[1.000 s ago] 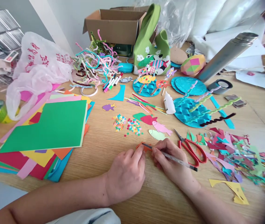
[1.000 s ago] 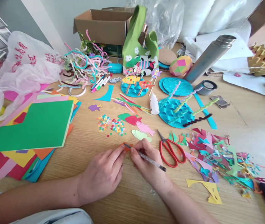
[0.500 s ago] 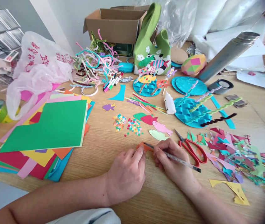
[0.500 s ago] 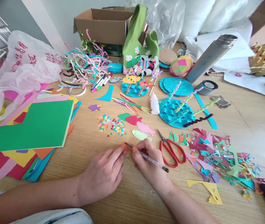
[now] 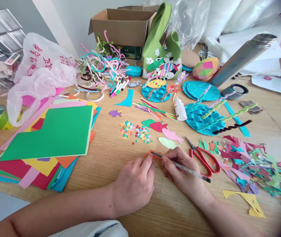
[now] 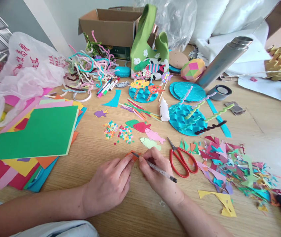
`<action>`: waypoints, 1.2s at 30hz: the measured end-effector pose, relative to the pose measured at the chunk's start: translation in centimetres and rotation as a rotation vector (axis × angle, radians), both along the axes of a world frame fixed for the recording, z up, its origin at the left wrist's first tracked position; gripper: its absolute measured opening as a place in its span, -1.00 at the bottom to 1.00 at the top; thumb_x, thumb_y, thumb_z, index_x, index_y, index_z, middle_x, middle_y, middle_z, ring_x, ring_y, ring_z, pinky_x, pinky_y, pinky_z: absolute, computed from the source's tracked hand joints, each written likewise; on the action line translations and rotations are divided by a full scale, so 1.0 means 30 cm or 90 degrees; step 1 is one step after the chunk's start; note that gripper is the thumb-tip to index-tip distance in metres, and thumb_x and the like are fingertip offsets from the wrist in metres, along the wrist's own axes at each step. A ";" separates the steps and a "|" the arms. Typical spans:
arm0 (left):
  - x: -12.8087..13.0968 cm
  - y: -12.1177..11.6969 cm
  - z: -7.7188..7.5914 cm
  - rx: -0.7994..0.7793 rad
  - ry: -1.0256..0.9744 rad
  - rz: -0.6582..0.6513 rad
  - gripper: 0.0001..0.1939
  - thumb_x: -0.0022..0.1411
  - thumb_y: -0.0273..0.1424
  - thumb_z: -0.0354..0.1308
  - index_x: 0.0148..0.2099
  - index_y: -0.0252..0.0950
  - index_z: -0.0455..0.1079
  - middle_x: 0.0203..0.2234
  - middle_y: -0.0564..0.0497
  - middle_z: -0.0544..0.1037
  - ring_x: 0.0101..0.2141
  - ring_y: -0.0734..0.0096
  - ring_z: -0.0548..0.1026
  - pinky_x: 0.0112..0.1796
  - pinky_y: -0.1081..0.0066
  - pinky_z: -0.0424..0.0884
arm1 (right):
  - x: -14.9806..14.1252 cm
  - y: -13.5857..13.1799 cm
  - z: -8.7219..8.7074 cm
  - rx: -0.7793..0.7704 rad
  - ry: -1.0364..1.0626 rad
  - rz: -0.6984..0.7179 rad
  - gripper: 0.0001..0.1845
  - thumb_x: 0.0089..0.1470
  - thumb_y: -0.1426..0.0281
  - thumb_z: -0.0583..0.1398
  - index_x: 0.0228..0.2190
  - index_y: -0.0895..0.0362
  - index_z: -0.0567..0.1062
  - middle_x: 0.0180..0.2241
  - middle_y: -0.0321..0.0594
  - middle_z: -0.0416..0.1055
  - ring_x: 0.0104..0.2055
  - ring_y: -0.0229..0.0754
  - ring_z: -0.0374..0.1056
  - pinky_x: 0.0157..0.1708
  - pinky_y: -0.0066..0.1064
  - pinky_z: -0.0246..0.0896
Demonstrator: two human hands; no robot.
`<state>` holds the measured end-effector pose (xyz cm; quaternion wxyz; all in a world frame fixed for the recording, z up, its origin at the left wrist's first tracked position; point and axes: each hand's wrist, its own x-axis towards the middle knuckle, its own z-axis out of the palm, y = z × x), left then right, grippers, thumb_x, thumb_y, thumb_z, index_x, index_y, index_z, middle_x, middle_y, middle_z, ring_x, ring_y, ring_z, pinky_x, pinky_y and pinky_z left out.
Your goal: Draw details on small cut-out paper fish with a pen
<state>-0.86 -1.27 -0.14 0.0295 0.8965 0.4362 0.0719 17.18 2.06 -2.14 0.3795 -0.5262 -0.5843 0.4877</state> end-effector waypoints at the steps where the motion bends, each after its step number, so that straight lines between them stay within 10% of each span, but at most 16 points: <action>1: 0.000 0.000 0.000 0.000 -0.001 0.001 -0.55 0.29 -0.48 -0.02 0.17 -0.54 0.36 0.10 -0.24 0.45 -0.14 0.15 0.50 -0.22 0.24 0.54 | 0.000 0.000 0.000 0.001 -0.001 -0.001 -0.69 0.18 0.17 0.22 -0.48 0.06 0.30 -0.62 -0.36 0.31 -0.68 -0.32 0.21 -0.73 -0.50 0.11; 36: 0.001 0.000 0.003 0.010 -0.008 0.004 -0.57 0.30 -0.48 -0.02 0.15 -0.53 0.39 0.08 -0.22 0.47 -0.17 0.16 0.52 -0.22 0.24 0.54 | 0.005 -0.001 -0.006 -0.004 -0.009 0.006 -0.76 0.22 0.27 0.19 -0.45 0.06 0.29 -0.65 -0.40 0.29 -0.69 -0.32 0.22 -0.72 -0.50 0.09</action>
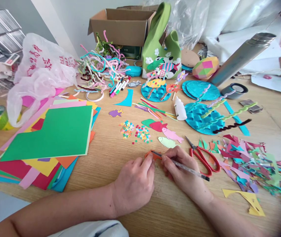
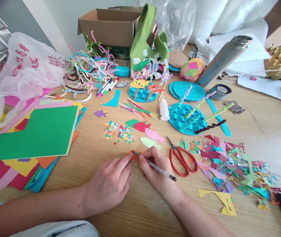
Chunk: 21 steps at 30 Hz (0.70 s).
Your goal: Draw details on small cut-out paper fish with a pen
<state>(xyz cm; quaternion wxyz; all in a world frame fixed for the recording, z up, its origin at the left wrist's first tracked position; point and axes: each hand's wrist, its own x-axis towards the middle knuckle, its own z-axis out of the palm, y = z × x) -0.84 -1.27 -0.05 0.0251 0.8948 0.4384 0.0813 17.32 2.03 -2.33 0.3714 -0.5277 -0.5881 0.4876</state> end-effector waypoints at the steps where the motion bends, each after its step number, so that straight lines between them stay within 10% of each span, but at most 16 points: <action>1: 0.000 0.000 0.000 0.002 -0.001 0.000 -0.57 0.30 -0.48 -0.02 0.15 -0.53 0.39 0.08 -0.22 0.47 -0.17 0.16 0.52 -0.22 0.24 0.54 | 0.001 0.000 -0.001 -0.001 0.000 0.000 -0.76 0.22 0.27 0.19 -0.44 0.06 0.29 -0.65 -0.40 0.29 -0.69 -0.32 0.22 -0.72 -0.50 0.09; 21: -0.003 0.002 -0.001 0.008 -0.002 -0.001 -0.58 0.30 -0.48 -0.03 0.14 -0.52 0.39 0.07 -0.23 0.47 -0.17 0.16 0.51 -0.24 0.25 0.54 | -0.001 -0.003 -0.003 -0.008 0.013 -0.024 -0.75 0.21 0.26 0.20 -0.45 0.06 0.29 -0.67 -0.41 0.30 -0.72 -0.33 0.22 -0.73 -0.52 0.10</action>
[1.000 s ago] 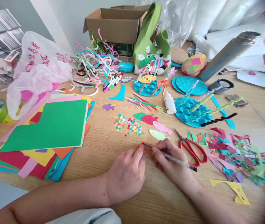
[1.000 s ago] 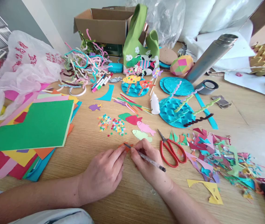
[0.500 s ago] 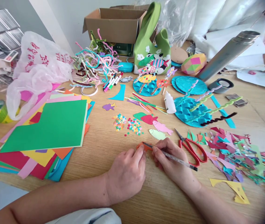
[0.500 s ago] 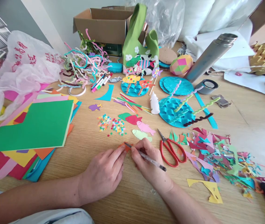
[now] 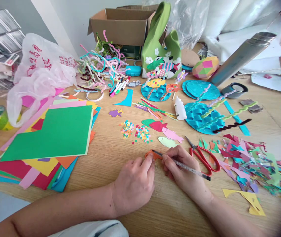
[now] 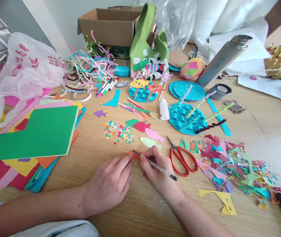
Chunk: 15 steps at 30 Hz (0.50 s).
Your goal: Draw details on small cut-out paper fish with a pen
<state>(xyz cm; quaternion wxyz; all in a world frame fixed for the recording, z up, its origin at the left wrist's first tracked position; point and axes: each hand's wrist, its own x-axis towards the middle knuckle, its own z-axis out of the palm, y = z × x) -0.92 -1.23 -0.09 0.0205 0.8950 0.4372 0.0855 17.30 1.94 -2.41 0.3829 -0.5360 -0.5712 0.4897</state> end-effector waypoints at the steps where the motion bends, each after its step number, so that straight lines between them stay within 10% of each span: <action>1: 0.001 0.000 0.000 0.000 0.001 0.000 -0.58 0.30 -0.48 -0.03 0.14 -0.53 0.39 0.07 -0.23 0.47 -0.17 0.16 0.52 -0.24 0.25 0.54 | -0.001 0.000 0.000 0.000 0.001 -0.001 -0.75 0.21 0.27 0.20 -0.45 0.06 0.29 -0.67 -0.41 0.30 -0.72 -0.33 0.23 -0.73 -0.52 0.11; 15: -0.002 0.002 0.000 -0.012 0.003 -0.003 -0.57 0.30 -0.48 -0.04 0.15 -0.52 0.39 0.08 -0.23 0.46 -0.17 0.18 0.51 -0.23 0.24 0.55 | 0.001 0.000 0.005 0.015 0.003 -0.001 -0.75 0.22 0.30 0.19 -0.46 0.06 0.28 -0.66 -0.42 0.29 -0.71 -0.34 0.22 -0.73 -0.53 0.10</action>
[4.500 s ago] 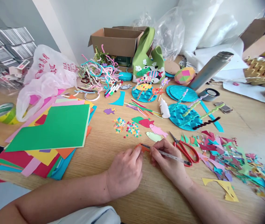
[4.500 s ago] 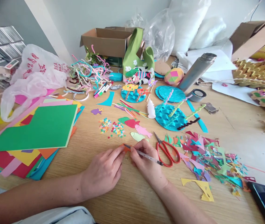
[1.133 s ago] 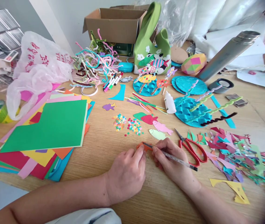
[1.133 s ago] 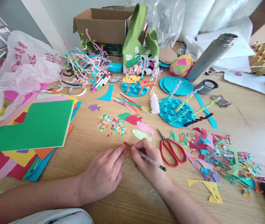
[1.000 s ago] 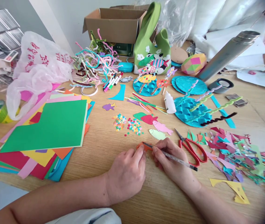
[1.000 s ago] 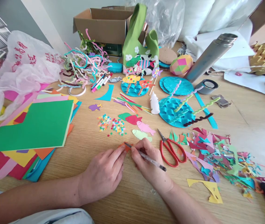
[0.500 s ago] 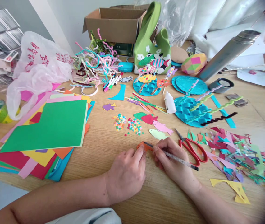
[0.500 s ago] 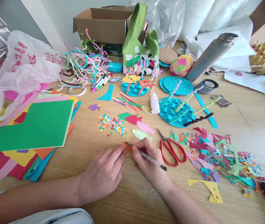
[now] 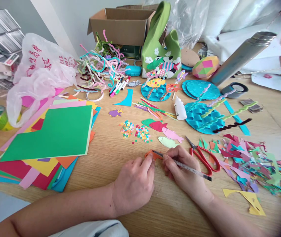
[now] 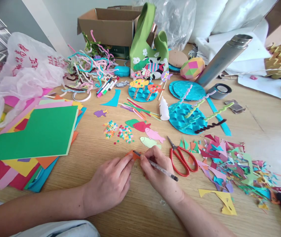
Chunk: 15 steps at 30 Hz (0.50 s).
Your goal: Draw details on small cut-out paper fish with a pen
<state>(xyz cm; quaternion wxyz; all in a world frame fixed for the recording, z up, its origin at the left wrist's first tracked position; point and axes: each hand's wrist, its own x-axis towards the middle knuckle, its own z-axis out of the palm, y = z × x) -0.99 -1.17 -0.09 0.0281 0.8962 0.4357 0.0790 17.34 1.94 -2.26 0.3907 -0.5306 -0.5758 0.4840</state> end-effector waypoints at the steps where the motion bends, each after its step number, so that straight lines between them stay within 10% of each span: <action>1: 0.000 0.001 0.000 0.000 0.000 -0.001 -0.57 0.30 -0.48 -0.04 0.15 -0.52 0.39 0.08 -0.23 0.47 -0.17 0.18 0.51 -0.23 0.24 0.55 | -0.001 0.000 0.000 -0.001 0.001 0.000 -0.75 0.22 0.30 0.19 -0.46 0.06 0.28 -0.66 -0.41 0.29 -0.71 -0.34 0.22 -0.73 -0.53 0.10; 15: 0.004 -0.003 0.004 -0.001 0.003 0.001 -0.56 0.30 -0.49 -0.05 0.16 -0.53 0.38 0.08 -0.24 0.46 -0.16 0.17 0.51 -0.22 0.25 0.54 | -0.001 0.001 -0.002 -0.010 -0.007 -0.011 -0.74 0.21 0.28 0.19 -0.47 0.05 0.28 -0.66 -0.40 0.30 -0.70 -0.31 0.24 -0.73 -0.51 0.12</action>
